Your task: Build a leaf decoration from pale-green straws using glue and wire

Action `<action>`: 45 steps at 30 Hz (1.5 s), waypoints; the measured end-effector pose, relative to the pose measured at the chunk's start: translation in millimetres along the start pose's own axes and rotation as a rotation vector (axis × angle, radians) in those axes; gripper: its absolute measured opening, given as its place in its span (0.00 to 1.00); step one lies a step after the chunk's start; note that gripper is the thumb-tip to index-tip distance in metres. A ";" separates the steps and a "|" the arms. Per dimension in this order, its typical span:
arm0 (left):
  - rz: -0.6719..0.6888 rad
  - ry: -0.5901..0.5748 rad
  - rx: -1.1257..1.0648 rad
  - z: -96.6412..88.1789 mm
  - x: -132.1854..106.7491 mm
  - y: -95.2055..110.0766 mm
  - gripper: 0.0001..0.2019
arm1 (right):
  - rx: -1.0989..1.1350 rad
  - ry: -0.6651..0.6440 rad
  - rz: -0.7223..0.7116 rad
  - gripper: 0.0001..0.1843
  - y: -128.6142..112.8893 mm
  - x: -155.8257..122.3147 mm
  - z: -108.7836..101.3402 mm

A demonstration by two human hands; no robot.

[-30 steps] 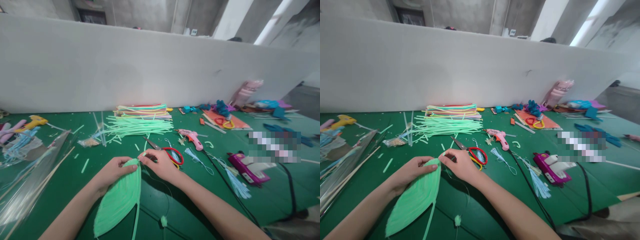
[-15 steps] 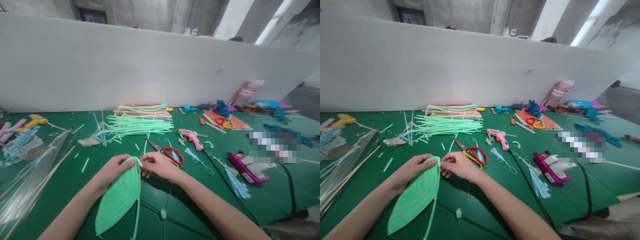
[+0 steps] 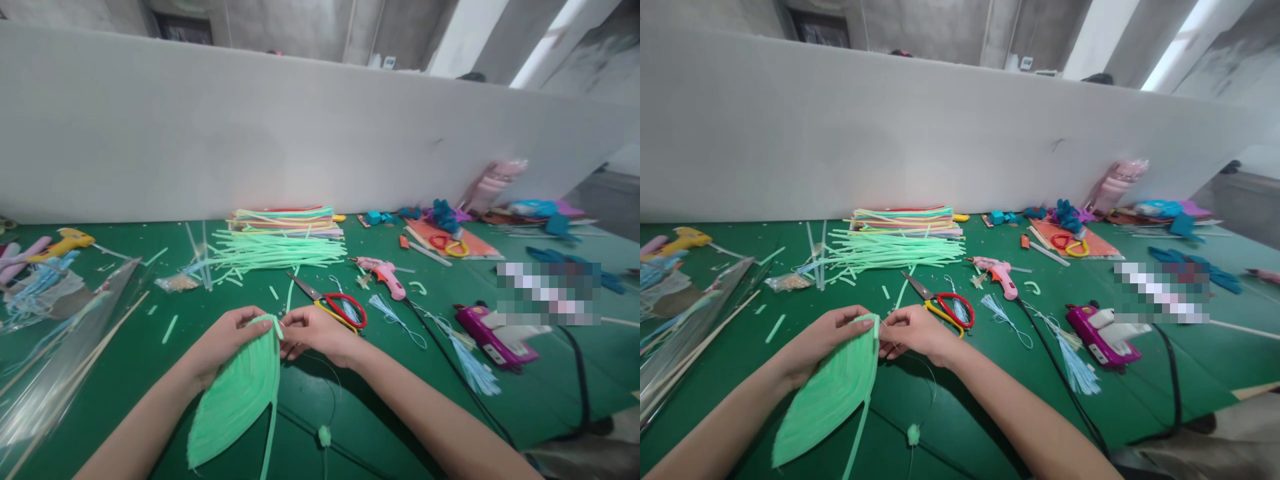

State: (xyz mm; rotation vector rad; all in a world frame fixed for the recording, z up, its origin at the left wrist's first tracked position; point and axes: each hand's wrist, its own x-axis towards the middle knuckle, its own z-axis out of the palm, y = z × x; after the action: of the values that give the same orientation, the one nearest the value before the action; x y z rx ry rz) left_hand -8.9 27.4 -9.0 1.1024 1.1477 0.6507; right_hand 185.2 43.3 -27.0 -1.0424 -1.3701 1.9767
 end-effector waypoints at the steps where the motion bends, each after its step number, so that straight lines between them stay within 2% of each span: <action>1: -0.005 -0.005 -0.015 0.4 -0.3 0.2 0.16 | -0.005 0.005 -0.002 0.23 0.5 0.5 0.1; 8: -0.022 -0.024 -0.079 2.8 -1.4 2.0 0.16 | -0.041 0.050 -0.007 0.21 -0.7 0.7 1.7; 23: -0.053 -0.063 -0.061 -0.5 -4.8 4.9 0.17 | -0.013 0.006 -0.012 0.22 -3.4 -0.5 0.9; 32: -0.050 -0.063 -0.091 0.6 -4.2 4.3 0.18 | -0.049 -0.019 0.022 0.20 -3.0 -1.7 -0.7; 45: -0.048 -0.031 -0.083 0.6 -3.7 4.4 0.16 | -0.050 -0.023 -0.025 0.22 -1.1 -0.8 -0.2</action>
State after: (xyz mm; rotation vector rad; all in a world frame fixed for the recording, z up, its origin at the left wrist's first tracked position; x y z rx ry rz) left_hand -9.0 25.5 -3.5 1.0089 1.1075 0.6362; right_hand 185.9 43.2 -25.8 -1.0225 -1.4446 1.9513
